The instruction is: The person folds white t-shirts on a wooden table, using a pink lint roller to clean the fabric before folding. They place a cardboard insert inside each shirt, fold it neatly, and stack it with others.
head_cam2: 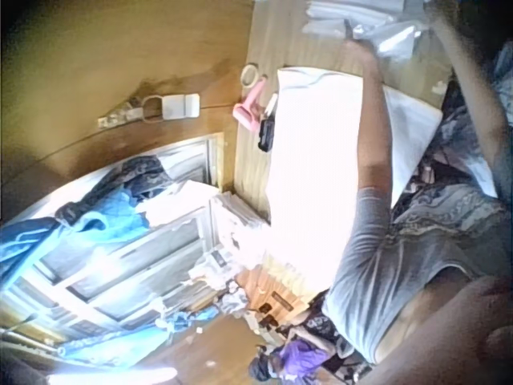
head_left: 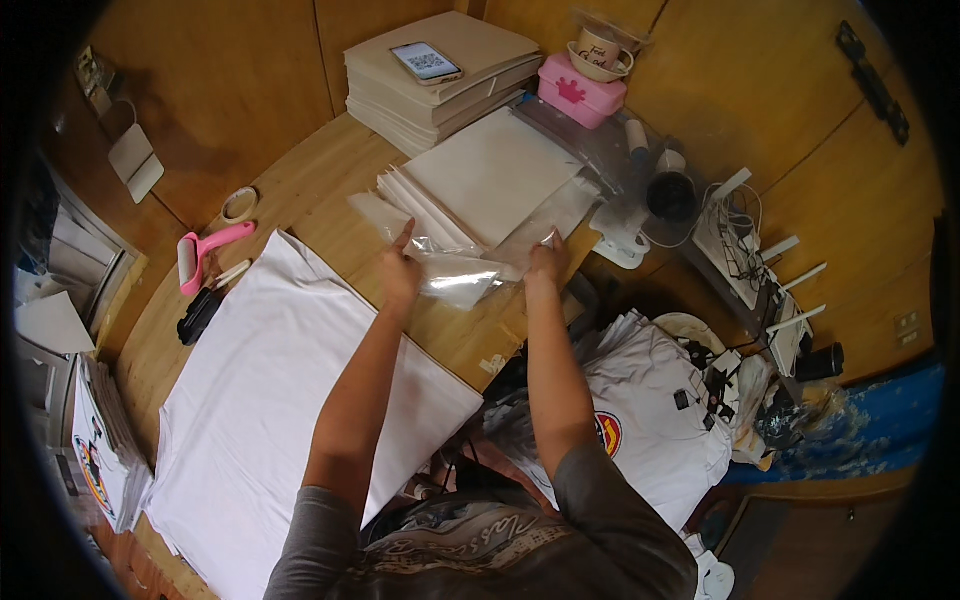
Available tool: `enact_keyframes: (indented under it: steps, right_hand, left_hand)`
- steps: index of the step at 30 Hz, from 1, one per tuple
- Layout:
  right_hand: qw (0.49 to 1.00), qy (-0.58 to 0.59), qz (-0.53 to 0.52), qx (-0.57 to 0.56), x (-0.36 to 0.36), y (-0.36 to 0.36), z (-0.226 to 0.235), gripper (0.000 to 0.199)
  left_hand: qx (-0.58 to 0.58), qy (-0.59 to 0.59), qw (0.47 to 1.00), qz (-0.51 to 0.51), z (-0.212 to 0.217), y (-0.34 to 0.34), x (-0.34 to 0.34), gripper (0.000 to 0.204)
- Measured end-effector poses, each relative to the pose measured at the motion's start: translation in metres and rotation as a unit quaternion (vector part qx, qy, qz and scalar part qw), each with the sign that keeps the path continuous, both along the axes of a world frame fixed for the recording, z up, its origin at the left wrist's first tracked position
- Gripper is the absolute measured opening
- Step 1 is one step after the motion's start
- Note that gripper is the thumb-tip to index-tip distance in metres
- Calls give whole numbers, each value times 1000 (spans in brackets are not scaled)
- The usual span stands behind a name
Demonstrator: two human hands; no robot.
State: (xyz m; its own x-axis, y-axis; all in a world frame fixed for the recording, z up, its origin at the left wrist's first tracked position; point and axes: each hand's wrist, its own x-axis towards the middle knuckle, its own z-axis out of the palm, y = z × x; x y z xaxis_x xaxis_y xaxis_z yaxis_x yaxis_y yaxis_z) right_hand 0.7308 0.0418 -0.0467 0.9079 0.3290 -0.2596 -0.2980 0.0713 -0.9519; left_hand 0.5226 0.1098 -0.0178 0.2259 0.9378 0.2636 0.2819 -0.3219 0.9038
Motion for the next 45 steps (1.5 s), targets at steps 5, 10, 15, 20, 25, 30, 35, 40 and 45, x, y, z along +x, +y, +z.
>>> enact_keyframes:
  steps: [5, 10, 15, 20, 25, 30, 35, 40, 45]
  right_hand:
    - [997, 25, 33, 67, 18, -2, 0, 55]
    - [983, 112, 90, 115, -30, -27, 21, 62]
    - [977, 133, 106, 129, -37, -34, 14, 58]
    - [981, 146, 84, 93, -43, -20, 33, 54]
    - [983, 126, 97, 96, -3, -10, 12, 54]
    - [977, 95, 181, 68, -17, -30, 23, 62]
    - [976, 28, 218, 8, -42, -73, 39, 69]
    - [814, -518, 142, -220, -78, -96, 56, 46]
    - [704, -654, 251, -115, -133, -67, 80, 32]
  left_hand:
    - [-18, -61, 998, -1, -19, 4, 17, 67]
    - [-23, -70, 997, -18, -9, 2, 9, 66]
    - [-70, -5, 997, -18, 6, -13, 21, 62]
    - [-44, -64, 997, 7, -14, 4, 28, 60]
    - [-105, -132, 984, -62, -6, 10, 40, 59]
    - [-188, -57, 979, -61, -14, 3, 8, 52]
    - [-183, -7, 981, -64, -11, -27, -18, 52]
    - [-148, 106, 983, -16, 50, -59, -55, 69]
    - [39, 73, 996, -22, 77, -110, -120, 66]
